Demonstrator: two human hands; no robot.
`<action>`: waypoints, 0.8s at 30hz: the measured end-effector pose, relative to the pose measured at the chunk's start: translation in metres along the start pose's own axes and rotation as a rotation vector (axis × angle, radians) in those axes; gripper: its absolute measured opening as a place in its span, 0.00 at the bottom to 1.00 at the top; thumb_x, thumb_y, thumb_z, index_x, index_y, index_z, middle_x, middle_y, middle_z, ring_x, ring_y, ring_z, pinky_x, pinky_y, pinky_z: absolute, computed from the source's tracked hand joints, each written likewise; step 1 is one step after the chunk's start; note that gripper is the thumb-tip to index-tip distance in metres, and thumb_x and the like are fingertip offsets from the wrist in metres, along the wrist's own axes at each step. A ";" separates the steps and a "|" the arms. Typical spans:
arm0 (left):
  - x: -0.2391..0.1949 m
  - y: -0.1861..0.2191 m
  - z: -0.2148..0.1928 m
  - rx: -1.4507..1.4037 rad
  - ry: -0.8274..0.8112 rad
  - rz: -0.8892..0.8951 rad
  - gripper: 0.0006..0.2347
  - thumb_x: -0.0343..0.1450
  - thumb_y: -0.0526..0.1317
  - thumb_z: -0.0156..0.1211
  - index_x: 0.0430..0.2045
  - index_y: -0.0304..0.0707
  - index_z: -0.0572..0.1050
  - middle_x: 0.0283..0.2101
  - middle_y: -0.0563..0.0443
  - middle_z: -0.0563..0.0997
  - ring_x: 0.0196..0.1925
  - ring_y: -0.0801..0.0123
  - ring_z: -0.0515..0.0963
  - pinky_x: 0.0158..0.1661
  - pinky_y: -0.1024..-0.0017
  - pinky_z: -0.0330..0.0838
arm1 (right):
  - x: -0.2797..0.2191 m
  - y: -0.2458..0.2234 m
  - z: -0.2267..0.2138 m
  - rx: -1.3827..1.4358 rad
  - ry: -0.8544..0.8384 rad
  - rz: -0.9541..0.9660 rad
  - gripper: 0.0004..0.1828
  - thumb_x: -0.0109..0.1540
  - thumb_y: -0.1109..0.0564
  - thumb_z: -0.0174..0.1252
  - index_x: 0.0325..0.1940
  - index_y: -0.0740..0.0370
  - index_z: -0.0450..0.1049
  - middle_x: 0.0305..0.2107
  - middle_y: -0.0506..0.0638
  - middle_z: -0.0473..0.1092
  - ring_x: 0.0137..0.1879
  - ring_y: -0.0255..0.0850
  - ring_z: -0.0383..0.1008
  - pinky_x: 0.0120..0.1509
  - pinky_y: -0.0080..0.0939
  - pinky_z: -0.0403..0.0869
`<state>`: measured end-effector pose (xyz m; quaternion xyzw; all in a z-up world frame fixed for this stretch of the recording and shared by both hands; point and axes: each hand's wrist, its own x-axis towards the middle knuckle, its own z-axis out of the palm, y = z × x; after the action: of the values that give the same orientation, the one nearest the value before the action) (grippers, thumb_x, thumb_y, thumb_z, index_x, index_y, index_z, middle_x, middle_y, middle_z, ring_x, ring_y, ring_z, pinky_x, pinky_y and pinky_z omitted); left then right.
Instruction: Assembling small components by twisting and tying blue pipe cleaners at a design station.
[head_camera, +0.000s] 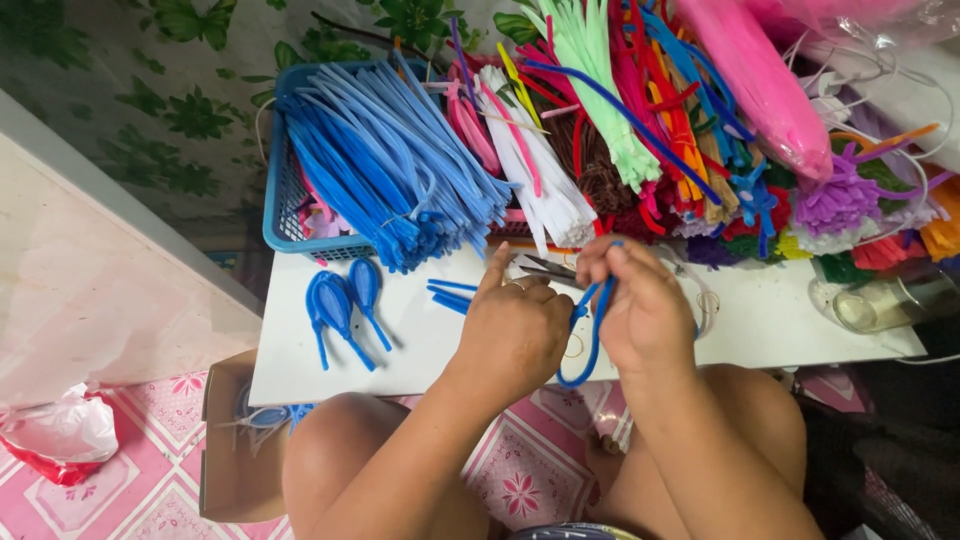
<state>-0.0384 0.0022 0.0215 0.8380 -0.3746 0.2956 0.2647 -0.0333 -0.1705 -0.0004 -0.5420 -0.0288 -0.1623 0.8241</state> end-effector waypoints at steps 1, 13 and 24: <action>-0.004 0.000 0.007 -0.004 -0.003 0.002 0.08 0.67 0.33 0.52 0.21 0.35 0.81 0.23 0.43 0.81 0.35 0.52 0.85 0.67 0.36 0.54 | 0.003 -0.010 0.003 -0.001 0.005 0.000 0.18 0.66 0.54 0.54 0.47 0.74 0.76 0.24 0.51 0.64 0.41 0.45 0.72 0.53 0.46 0.76; -0.001 0.024 0.017 -0.720 -0.351 -0.164 0.12 0.69 0.42 0.55 0.15 0.39 0.75 0.18 0.43 0.80 0.33 0.43 0.85 0.63 0.42 0.64 | 0.048 -0.085 0.002 0.336 0.103 -0.140 0.11 0.68 0.51 0.55 0.50 0.58 0.73 0.28 0.41 0.62 0.41 0.37 0.70 0.50 0.42 0.72; 0.000 0.015 -0.003 -0.898 -0.499 -0.344 0.12 0.68 0.39 0.64 0.13 0.34 0.74 0.13 0.54 0.71 0.17 0.69 0.66 0.26 0.73 0.67 | 0.019 -0.133 -0.001 -1.362 -1.222 -0.420 0.17 0.55 0.48 0.64 0.43 0.58 0.79 0.40 0.49 0.79 0.49 0.48 0.75 0.68 0.54 0.62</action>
<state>-0.0511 -0.0040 0.0271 0.7365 -0.3730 -0.1493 0.5442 -0.0551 -0.2236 0.1208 -0.8825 -0.4528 0.0230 0.1253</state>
